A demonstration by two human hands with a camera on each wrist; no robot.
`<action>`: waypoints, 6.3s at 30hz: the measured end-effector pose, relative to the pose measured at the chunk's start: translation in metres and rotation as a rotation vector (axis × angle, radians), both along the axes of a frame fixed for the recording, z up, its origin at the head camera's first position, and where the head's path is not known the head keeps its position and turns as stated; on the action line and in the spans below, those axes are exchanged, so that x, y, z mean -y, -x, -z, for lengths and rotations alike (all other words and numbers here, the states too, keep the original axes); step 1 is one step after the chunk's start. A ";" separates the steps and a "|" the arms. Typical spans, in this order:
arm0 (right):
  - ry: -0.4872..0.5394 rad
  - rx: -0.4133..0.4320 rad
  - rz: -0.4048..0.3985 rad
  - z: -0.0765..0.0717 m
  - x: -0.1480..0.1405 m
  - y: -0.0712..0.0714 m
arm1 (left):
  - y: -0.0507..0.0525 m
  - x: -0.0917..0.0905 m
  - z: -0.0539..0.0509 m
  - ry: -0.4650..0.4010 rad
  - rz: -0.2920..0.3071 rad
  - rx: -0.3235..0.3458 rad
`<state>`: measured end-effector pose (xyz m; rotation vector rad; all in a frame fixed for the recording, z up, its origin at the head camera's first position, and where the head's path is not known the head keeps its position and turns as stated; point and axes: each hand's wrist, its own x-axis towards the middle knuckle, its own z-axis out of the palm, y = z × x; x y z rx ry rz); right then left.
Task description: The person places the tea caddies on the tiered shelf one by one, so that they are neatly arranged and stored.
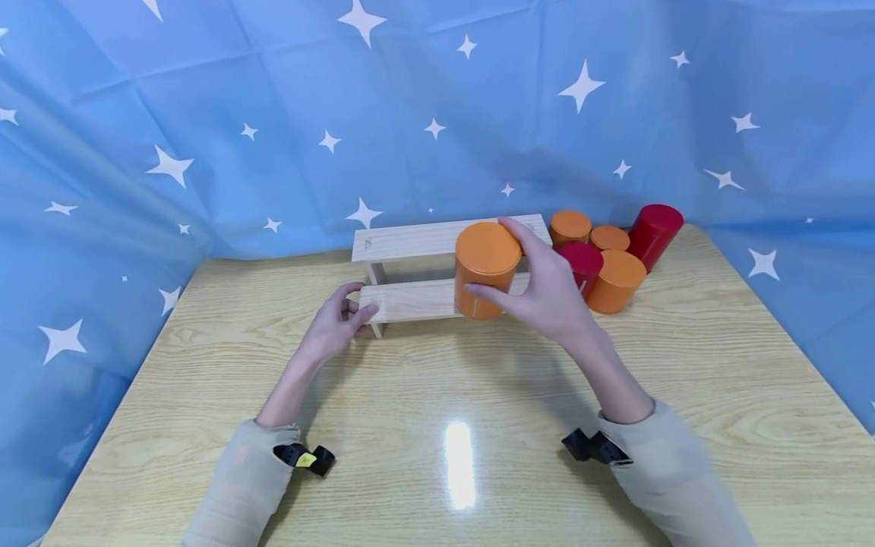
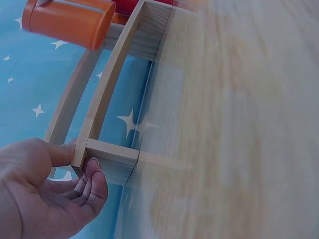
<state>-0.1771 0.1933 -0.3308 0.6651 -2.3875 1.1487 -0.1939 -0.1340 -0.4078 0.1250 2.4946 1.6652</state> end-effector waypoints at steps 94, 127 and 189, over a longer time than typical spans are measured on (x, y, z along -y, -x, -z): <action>0.040 0.090 -0.133 0.010 0.060 0.032 | 0.001 -0.003 0.001 0.033 -0.051 0.001; -0.078 -0.036 0.119 0.006 -0.059 0.009 | 0.000 -0.003 0.000 0.031 -0.058 0.011; -0.260 0.382 0.279 0.052 -0.165 0.025 | 0.001 -0.003 0.000 0.014 -0.046 0.009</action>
